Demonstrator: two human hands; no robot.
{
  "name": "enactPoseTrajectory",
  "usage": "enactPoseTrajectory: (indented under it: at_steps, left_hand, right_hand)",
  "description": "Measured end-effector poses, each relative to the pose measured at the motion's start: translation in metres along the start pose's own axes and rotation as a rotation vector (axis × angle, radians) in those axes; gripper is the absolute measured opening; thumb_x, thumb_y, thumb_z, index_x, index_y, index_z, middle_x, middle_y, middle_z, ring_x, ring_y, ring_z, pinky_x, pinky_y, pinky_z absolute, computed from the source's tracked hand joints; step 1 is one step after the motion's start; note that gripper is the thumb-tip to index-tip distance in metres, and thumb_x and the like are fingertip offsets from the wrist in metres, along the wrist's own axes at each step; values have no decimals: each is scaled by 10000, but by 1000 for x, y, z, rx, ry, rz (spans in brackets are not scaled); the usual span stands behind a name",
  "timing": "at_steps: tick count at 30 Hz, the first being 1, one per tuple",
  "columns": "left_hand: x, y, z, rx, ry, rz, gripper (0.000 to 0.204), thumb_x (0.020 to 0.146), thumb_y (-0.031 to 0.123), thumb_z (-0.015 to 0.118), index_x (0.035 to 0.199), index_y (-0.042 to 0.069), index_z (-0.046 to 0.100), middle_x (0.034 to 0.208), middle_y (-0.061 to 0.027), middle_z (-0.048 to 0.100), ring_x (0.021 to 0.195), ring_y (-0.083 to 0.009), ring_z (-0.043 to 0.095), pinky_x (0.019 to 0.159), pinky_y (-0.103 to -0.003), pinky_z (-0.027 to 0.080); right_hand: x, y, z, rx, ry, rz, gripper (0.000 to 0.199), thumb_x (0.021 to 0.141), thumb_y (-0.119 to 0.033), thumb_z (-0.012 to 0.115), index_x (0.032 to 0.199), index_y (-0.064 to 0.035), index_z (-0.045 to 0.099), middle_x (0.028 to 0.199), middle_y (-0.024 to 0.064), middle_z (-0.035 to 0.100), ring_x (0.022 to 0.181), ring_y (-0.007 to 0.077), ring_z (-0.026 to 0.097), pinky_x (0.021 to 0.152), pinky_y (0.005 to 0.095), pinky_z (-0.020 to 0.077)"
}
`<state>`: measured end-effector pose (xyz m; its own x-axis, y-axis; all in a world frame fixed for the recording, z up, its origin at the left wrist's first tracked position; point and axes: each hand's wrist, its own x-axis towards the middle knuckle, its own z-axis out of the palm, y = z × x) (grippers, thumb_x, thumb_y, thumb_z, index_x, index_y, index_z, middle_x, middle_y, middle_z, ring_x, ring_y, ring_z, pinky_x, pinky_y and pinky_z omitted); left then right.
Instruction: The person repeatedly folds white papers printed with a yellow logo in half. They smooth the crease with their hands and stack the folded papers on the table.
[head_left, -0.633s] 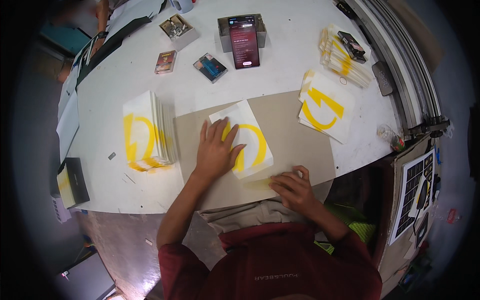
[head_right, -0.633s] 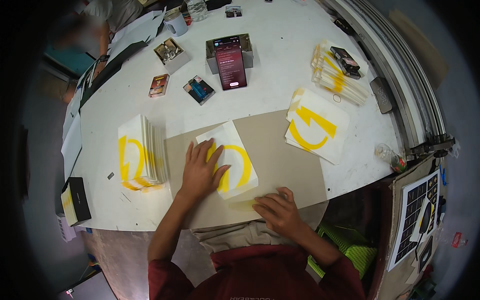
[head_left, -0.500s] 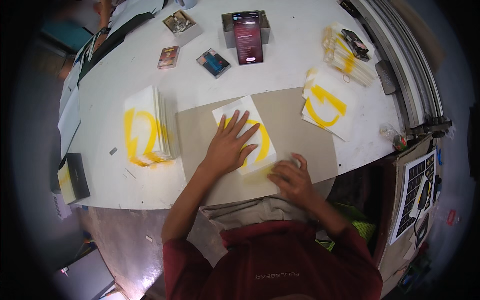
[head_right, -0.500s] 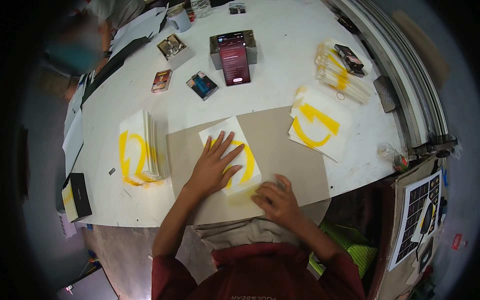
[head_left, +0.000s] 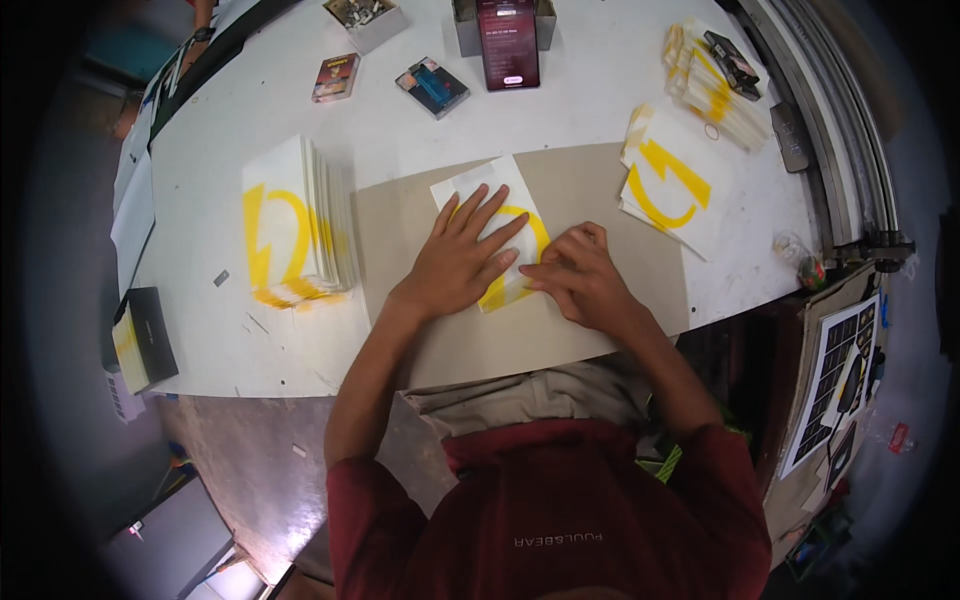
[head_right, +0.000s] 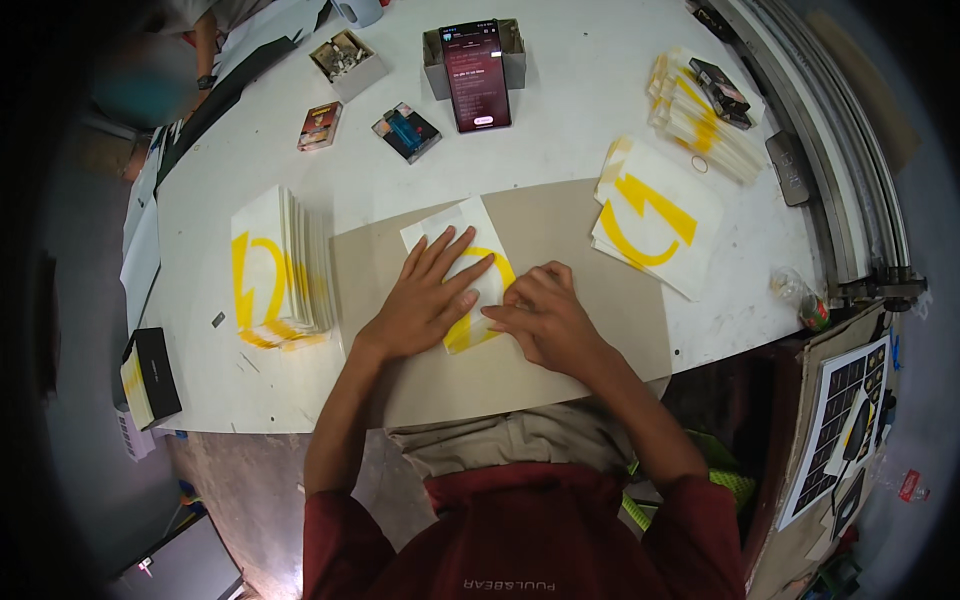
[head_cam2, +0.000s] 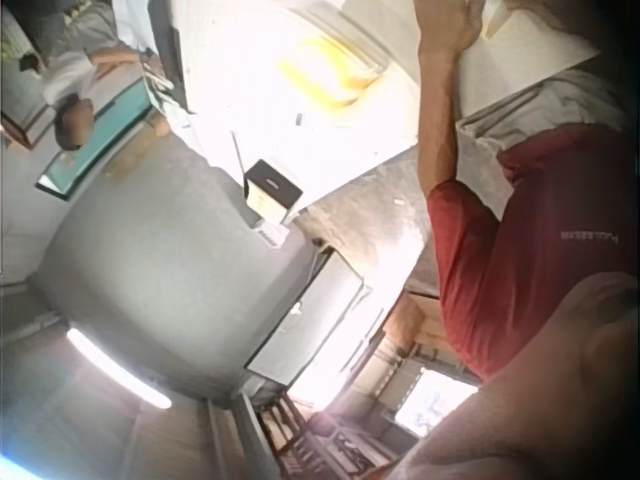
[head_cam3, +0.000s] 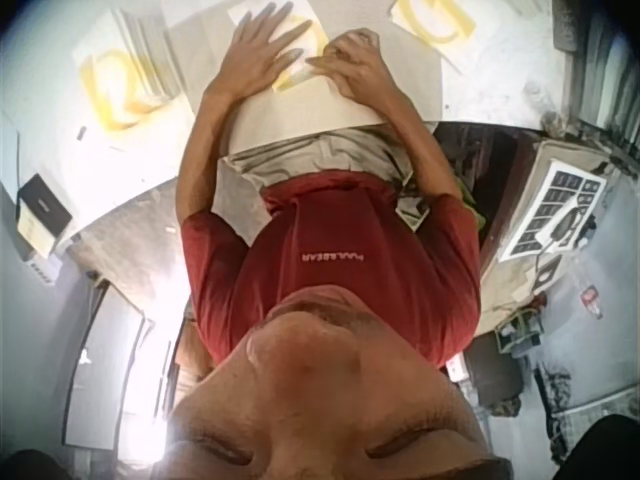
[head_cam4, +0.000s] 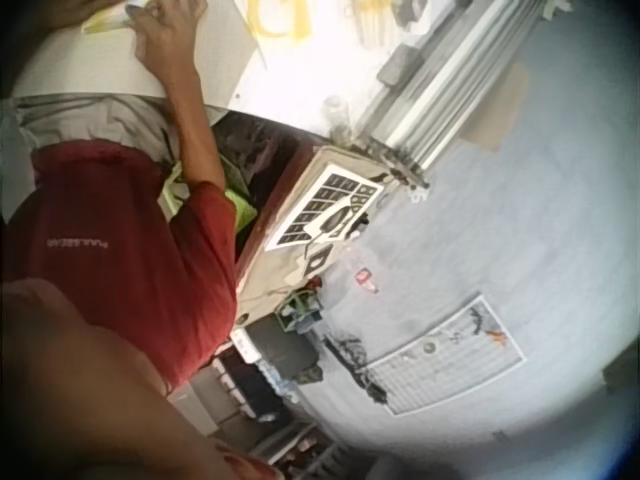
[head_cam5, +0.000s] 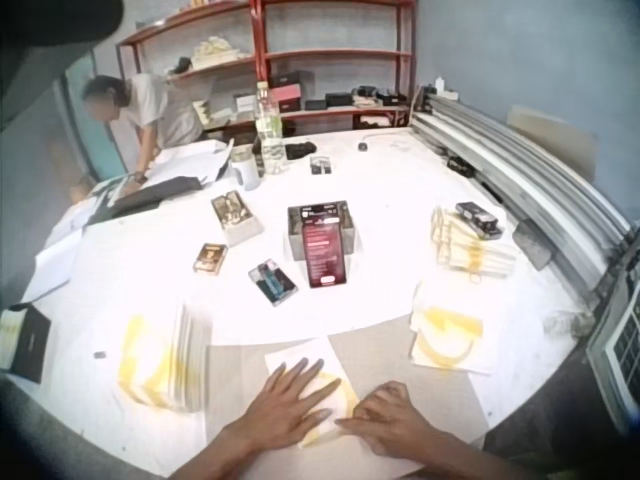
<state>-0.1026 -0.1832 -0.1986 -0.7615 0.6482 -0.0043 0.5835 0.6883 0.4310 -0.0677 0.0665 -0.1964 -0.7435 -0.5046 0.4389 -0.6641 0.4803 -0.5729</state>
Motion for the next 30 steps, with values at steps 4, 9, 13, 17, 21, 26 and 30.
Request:
enactPoseTrajectory:
  at_steps: [4,9,13,17,21,26,30]
  left_hand:
    - [0,-1,-10,-69,-38,33,741,990,642,596,1602,238,492,1753,-178,217,1624,-399,161,1310,-582,109]
    - [-3,6,-12,22,-34,19,863,920,694,666,1625,240,459,1761,-195,177,1627,-414,139,1303,-594,99]
    - [-7,14,-5,84,46,-70,802,952,648,651,1619,241,470,1754,-205,200,1620,-423,163,1295,-593,117]
    - [-9,12,-2,89,63,-73,727,994,587,624,1615,238,478,1745,-216,222,1615,-427,179,1292,-595,125]
    - [-8,12,-4,82,60,-66,706,1003,558,627,1614,237,480,1741,-216,233,1612,-430,189,1289,-598,131]
    - [-8,12,-4,57,88,-69,695,984,561,658,1592,254,518,1734,-213,255,1603,-435,210,1279,-599,153]
    - [-8,10,-5,41,102,-75,689,966,582,674,1566,265,555,1722,-208,282,1590,-432,238,1276,-596,162]
  right_hand:
    - [1,0,7,13,-10,16,242,810,-64,807,1044,-127,802,919,19,593,927,221,617,965,472,393]
    - [-33,20,-33,-143,159,271,273,843,-63,798,1114,-63,774,906,56,669,868,237,638,883,424,428]
    - [-65,-7,-33,-87,352,550,313,890,-55,771,1201,-39,732,869,80,688,785,253,631,834,416,440]
    - [-77,-47,16,-240,419,452,330,884,-35,756,1212,-15,726,845,74,679,749,234,602,813,409,428]
    - [-75,-90,40,-131,271,338,327,875,-18,745,1201,2,726,851,53,665,724,219,577,807,409,413]
    - [-84,-71,15,-211,339,393,314,877,-7,736,1190,13,721,838,51,658,718,216,578,811,415,406]
    - [-82,-72,22,-182,369,419,311,894,-20,735,1201,23,713,859,61,664,736,235,587,823,420,407]
